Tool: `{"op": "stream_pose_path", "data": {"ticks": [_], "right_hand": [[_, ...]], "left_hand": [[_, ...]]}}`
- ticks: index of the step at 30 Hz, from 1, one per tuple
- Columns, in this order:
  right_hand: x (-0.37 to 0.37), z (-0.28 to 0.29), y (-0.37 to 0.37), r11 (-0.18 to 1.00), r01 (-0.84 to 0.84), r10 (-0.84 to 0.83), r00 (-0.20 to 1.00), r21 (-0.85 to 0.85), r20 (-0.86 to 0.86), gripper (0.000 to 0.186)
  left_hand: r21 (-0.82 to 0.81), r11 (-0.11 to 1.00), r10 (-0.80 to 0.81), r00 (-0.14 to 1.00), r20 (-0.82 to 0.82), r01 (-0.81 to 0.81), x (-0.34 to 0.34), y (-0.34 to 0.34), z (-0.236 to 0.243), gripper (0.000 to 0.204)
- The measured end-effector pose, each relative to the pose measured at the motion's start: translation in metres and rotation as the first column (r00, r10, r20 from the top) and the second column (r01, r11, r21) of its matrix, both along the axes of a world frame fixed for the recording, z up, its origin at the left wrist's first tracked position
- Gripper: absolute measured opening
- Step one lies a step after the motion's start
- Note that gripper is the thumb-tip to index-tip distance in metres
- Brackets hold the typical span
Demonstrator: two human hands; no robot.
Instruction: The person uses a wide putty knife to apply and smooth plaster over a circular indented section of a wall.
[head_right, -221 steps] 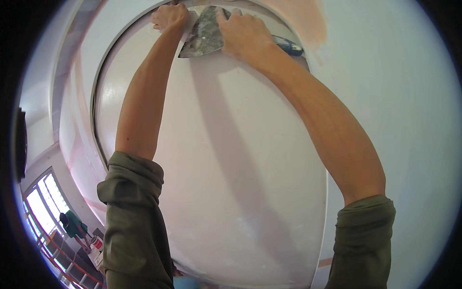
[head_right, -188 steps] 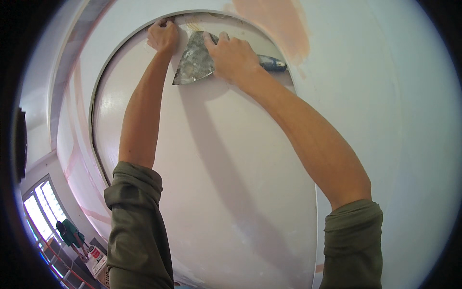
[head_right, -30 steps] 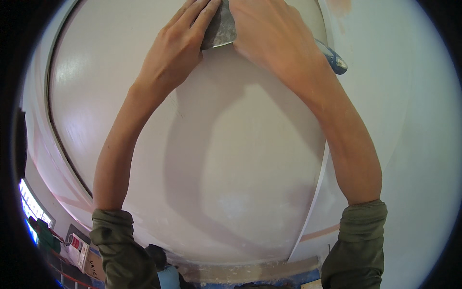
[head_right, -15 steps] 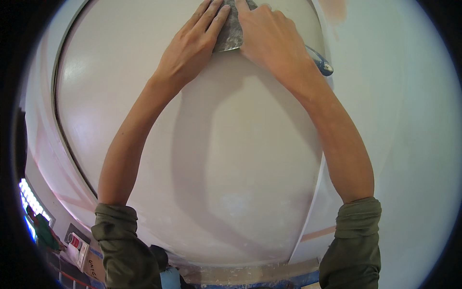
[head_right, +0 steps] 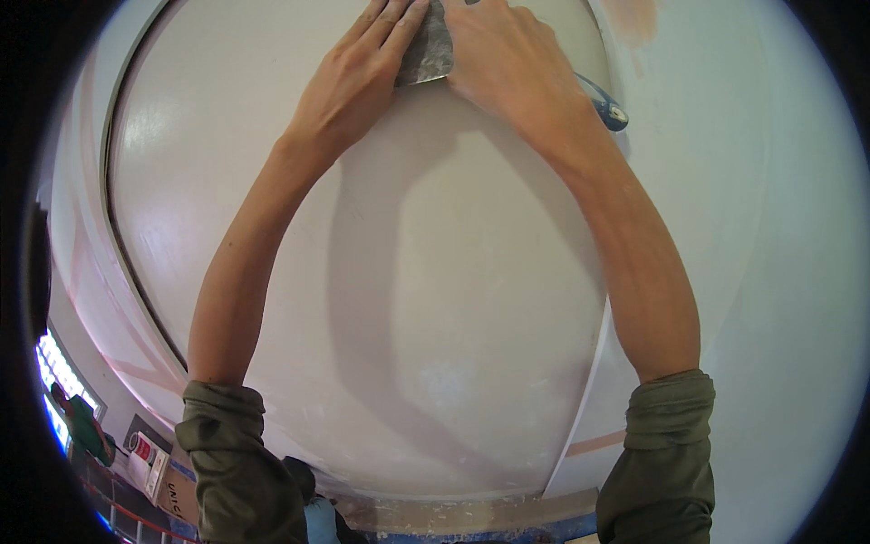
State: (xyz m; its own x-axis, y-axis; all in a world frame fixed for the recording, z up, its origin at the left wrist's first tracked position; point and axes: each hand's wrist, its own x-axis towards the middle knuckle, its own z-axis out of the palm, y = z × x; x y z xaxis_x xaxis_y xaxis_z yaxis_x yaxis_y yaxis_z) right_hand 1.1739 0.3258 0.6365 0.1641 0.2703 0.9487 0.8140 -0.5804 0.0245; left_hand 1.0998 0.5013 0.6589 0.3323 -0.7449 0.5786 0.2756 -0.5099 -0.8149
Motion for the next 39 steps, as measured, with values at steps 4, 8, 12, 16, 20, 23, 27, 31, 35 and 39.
{"op": "stream_pose_path", "data": {"ticks": [4, 8, 12, 16, 20, 23, 27, 31, 35, 39], "right_hand": [[-0.013, 0.000, -0.003, 0.998, -0.052, 0.054, 0.996, -0.024, 0.077, 0.070], [-0.011, 0.004, 0.003, 0.999, -0.010, 0.013, 0.996, -0.039, 0.086, 0.068], [-0.004, 0.004, 0.009, 0.998, -0.018, 0.020, 0.999, -0.052, 0.042, 0.070], [0.002, -0.001, 0.004, 0.999, -0.026, 0.028, 0.998, -0.042, 0.053, 0.070], [-0.008, -0.004, -0.005, 0.997, -0.045, 0.049, 0.997, -0.064, 0.059, 0.070], [-0.019, -0.002, -0.006, 0.993, -0.046, 0.047, 0.999, -0.104, 0.012, 0.069], [0.026, 0.018, 0.013, 0.999, -0.012, -0.006, 0.941, 0.050, 0.338, 0.068], [-0.001, 0.032, -0.003, 0.993, -0.090, 0.109, 0.945, -0.075, 0.308, 0.065], [-0.016, -0.006, 0.000, 0.998, -0.059, 0.060, 0.994, -0.014, 0.088, 0.065], [-0.020, -0.012, 0.000, 0.999, -0.049, 0.048, 0.998, 0.003, 0.047, 0.068]], "left_hand": [[-0.020, 1.000, -0.020, 1.000, -0.007, 0.020, -0.001, 0.004, 0.001, 0.055], [-0.014, 1.000, -0.013, 1.000, -0.006, 0.013, -0.004, 0.009, 0.003, 0.056], [-0.042, 0.999, -0.014, 1.000, 0.000, 0.014, -0.004, 0.011, -0.001, 0.056], [-0.102, 0.994, -0.029, 1.000, -0.008, 0.028, -0.004, 0.004, -0.012, 0.055], [-0.076, 0.997, 0.003, 1.000, 0.008, -0.002, -0.001, 0.001, -0.010, 0.054], [-0.095, 0.995, -0.012, 1.000, 0.027, 0.014, 0.000, 0.007, -0.014, 0.053], [-0.170, 0.982, -0.076, 0.995, 0.069, 0.087, 0.011, 0.010, 0.012, 0.052], [-0.156, 0.986, -0.038, 0.995, 0.089, 0.051, -0.005, 0.001, 0.025, 0.050], [-0.134, 0.990, -0.036, 0.996, 0.085, 0.047, -0.013, 0.002, -0.019, 0.050], [-0.140, 0.989, -0.047, 0.998, 0.049, 0.053, -0.015, 0.001, -0.027, 0.051]]}}
